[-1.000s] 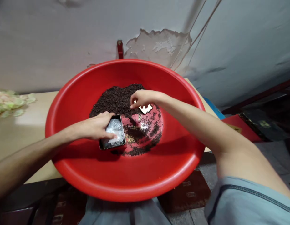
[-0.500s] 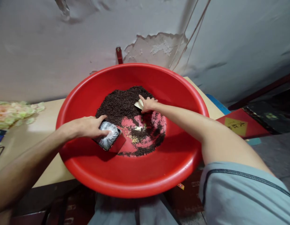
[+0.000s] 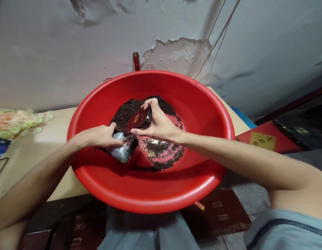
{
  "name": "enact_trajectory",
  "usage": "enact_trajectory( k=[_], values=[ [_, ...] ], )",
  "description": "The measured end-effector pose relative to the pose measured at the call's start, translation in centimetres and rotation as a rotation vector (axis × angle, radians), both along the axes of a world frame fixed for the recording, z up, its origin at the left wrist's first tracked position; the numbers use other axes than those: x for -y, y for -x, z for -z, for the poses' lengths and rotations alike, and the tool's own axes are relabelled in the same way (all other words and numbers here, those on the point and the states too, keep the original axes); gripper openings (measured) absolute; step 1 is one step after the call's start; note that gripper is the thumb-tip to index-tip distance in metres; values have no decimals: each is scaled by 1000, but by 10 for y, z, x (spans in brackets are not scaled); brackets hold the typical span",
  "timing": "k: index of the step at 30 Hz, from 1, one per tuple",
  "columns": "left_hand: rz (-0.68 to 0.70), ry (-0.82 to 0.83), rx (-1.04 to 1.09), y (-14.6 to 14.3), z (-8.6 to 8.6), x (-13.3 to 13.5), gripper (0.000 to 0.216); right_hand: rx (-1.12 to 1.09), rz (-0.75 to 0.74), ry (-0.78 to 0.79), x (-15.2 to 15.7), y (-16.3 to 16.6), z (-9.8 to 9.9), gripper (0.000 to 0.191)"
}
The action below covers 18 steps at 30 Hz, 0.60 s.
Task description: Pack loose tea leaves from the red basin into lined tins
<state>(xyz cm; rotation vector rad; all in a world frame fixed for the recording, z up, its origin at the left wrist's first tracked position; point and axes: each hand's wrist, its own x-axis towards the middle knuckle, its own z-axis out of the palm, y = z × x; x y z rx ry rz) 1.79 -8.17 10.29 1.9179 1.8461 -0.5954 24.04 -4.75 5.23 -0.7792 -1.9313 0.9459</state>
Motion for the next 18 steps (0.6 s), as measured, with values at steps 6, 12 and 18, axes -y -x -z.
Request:
enact_trajectory(
  k=[6,12,18],
  values=[
    [-4,-132,-13,5,13,15,69,-207,-29,311,40,11,18,67],
    [15,-210,58,17,24,21,67,11,-34,372,51,0,25,60],
    [43,-217,77,21,26,23,63,52,32,285,55,0,30,59]
  ],
)
